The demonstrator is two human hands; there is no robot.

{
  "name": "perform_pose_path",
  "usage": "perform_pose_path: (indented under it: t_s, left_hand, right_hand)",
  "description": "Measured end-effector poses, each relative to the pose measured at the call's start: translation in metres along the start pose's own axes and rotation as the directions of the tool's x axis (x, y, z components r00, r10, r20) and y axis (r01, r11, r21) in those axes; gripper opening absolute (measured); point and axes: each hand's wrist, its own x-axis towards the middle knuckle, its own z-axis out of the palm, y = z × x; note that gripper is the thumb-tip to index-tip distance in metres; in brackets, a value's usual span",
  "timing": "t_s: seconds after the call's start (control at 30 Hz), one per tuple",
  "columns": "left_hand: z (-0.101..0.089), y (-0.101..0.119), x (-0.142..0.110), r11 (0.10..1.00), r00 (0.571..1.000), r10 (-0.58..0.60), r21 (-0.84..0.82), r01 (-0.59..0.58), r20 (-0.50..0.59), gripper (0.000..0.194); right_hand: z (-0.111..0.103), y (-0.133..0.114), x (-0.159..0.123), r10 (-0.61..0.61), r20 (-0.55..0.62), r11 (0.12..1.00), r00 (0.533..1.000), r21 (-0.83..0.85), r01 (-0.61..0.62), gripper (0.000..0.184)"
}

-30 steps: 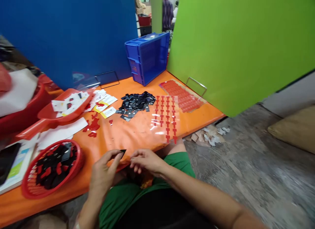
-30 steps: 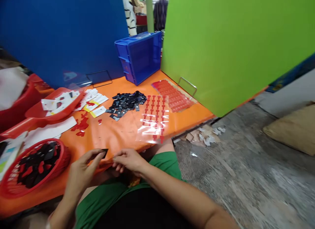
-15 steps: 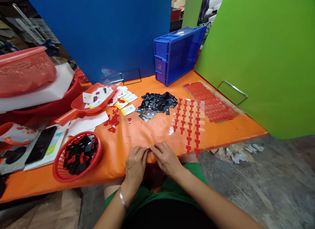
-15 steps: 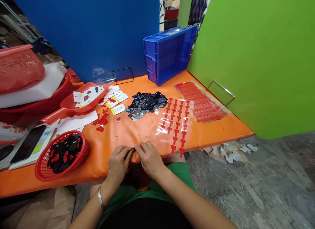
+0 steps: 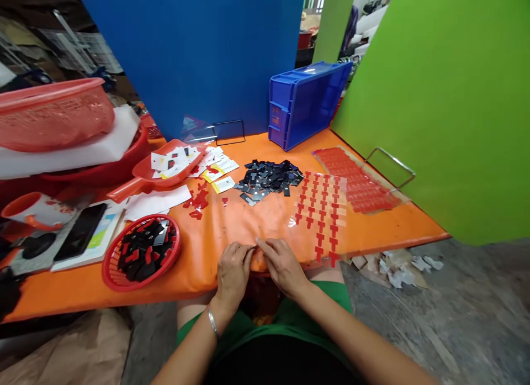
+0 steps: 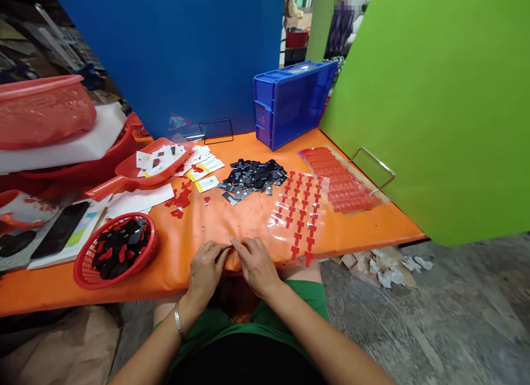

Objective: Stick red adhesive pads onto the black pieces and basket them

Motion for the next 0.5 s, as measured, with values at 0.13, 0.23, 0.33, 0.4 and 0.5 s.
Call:
perform_pose_path:
  t_s: [0.13, 0.23, 0.33, 0.4, 0.5]
  left_hand:
    - [-0.001, 0.000, -0.001, 1.000, 1.000, -0.001, 0.005, 0.001, -0.002, 0.018]
    - [0.000, 0.000, -0.001, 1.000, 1.000, 0.000, 0.012, 0.000, 0.000, 0.020]
    - [0.001, -0.002, 0.000, 1.000, 1.000, -0.006, 0.002, 0.006, -0.001, 0.023]
    - [0.000, -0.004, 0.002, 0.999, 1.000, -0.020, -0.027, 0.020, 0.011, 0.023]
    - [-0.003, -0.006, 0.007, 0.988, 0.994, -0.084, -0.122, 0.092, 0.069, 0.023]
  right_hand:
    - [0.002, 0.003, -0.002, -0.065, 0.070, 0.989, 0.995, -0.131, 0.073, 0.042]
    - [0.004, 0.004, -0.002, -0.067, 0.079, 0.980, 0.995, -0.181, 0.080, 0.041]
    - [0.006, -0.001, 0.000, -0.026, 0.095, 0.978, 0.995, -0.205, 0.045, 0.040]
    - [0.004, -0.005, 0.003, 0.012, 0.108, 0.984, 0.994, -0.180, 0.008, 0.040]
    - [-0.012, -0.009, 0.005, 0.062, 0.065, 0.997, 0.996, -0.039, -0.059, 0.044]
